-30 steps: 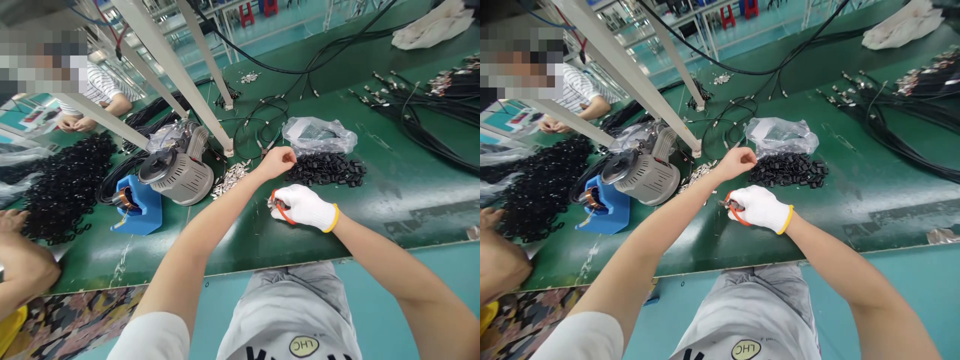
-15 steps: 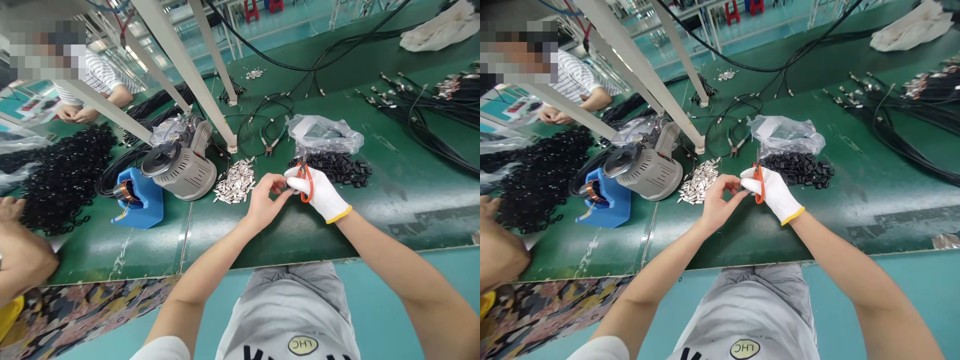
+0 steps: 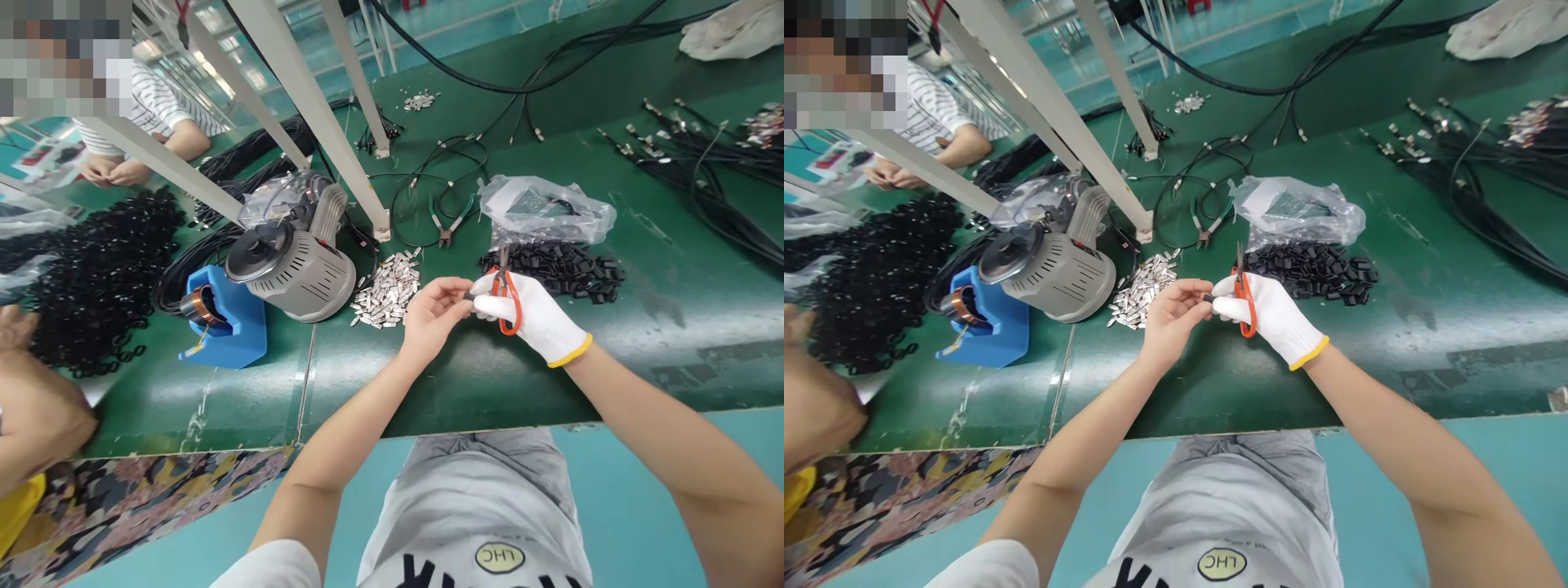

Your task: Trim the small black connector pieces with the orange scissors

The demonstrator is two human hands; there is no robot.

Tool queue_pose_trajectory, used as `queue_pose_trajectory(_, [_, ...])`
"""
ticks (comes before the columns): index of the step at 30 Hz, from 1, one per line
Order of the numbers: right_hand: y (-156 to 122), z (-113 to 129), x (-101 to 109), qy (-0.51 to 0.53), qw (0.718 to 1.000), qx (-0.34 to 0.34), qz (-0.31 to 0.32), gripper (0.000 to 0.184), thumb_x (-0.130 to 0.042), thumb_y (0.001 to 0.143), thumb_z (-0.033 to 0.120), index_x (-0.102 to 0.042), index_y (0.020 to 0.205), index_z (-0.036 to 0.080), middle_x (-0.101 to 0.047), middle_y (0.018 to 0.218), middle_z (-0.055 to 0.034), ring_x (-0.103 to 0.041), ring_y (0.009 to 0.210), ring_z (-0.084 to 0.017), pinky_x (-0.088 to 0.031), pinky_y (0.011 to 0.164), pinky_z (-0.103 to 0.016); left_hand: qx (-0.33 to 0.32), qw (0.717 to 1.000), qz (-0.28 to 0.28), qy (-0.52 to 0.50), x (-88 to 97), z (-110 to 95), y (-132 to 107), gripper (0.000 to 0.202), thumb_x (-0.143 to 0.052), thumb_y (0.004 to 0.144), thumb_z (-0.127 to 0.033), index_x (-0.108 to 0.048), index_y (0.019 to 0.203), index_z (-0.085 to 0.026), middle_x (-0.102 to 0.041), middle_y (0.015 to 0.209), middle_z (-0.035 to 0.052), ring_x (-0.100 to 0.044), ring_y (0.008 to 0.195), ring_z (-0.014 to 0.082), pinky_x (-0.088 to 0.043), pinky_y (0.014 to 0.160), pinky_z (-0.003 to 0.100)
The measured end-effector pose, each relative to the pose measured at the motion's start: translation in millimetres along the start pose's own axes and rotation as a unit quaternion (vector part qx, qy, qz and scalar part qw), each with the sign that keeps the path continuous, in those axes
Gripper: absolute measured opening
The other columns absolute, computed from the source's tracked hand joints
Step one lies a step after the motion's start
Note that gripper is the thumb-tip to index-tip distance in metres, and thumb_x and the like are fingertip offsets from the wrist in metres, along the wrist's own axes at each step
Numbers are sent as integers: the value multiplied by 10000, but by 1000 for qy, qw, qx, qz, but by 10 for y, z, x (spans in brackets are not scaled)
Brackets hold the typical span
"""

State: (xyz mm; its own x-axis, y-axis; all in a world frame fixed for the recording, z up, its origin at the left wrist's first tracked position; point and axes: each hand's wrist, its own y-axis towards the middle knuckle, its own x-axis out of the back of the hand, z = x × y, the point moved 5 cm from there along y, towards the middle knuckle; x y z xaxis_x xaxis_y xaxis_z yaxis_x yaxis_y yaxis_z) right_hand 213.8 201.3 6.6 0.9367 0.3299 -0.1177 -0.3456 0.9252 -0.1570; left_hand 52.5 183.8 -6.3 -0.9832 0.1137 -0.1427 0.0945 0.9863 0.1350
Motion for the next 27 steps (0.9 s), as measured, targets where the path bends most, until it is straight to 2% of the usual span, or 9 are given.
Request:
queue_pose_trajectory(4, [24, -54, -22, -11, 1000, 11, -16, 348, -852, 703, 337, -698, 971, 176, -703, 831, -28, -654, 758, -177, -517, 723, -325, 67, 991, -33, -113, 1, 113, 4, 323, -908, 711, -330, -782, 995, -244, -647, 816, 4, -567, 692, 88, -506, 667, 241])
queue_pose_trajectory(8, [34, -76, -69, -49, 998, 6, -38, 369, -850, 700, 382, -701, 971, 182, -720, 898, -46, -668, 822, -202, -532, 791, -360, 89, 988, -43, -121, 44, 143, -5, 310, -903, 715, -332, -780, 983, -235, -683, 856, 11, -573, 694, 88, -501, 660, 242])
queue_pose_trajectory(14, [6, 36, -77, -166, 985, 11, -51, 325, -791, 762, 431, -720, 970, 192, -755, 1001, -65, -683, 912, -224, -528, 814, -348, 1, 998, -40, -39, 174, -27, 0, 230, -808, 846, -344, -679, 999, -231, -747, 1146, 57, -706, 933, 150, -568, 868, 323])
queue_pose_trajectory(17, [-6, 46, 8, -212, 975, 22, -60, 343, -772, 787, 460, -722, 1022, 214, -758, 1017, -47, -686, 891, -214, -520, 780, -331, -11, 999, -32, -24, 215, -92, -5, 211, -751, 899, -360, -640, 1036, -243, -759, 1045, 42, -716, 788, 136, -578, 779, 326])
queue_pose_trajectory(19, [-7, 31, 61, -251, 966, 20, -55, 353, -754, 804, 495, -721, 1045, 239, -761, 1016, -33, -690, 861, -208, -509, 739, -319, -16, 999, -35, 4, 241, -113, -9, 207, -766, 884, -359, -689, 1035, -242, -734, 987, 31, -677, 693, 111, -568, 702, 303])
queue_pose_trajectory(22, [8, 12, 77, -369, 929, 20, -24, 345, -721, 825, 529, -716, 1058, 274, -761, 961, -9, -686, 791, -196, -465, 678, -306, -42, 997, -37, 59, 270, -148, -8, 181, -769, 878, -347, -779, 1033, -254, -690, 992, 33, -631, 640, 84, -552, 662, 288])
queue_pose_trajectory(25, [32, 17, 18, -491, 869, 51, 13, 326, -698, 828, 533, -694, 1004, 258, -732, 850, -12, -654, 727, -190, -404, 641, -298, -60, 994, -28, 81, 280, -170, 4, 197, -696, 936, -354, -799, 1090, -284, -679, 953, 36, -662, 708, 106, -571, 774, 317])
queue_pose_trajectory(27, [44, 16, -19, -547, 834, 68, 18, 319, -670, 838, 552, -653, 908, 241, -686, 759, -17, -605, 663, -183, -350, 606, -297, -47, 996, -19, 67, 279, -150, 16, 211, -680, 948, -367, -791, 1105, -281, -688, 935, 39, -683, 755, 123, -578, 828, 333])
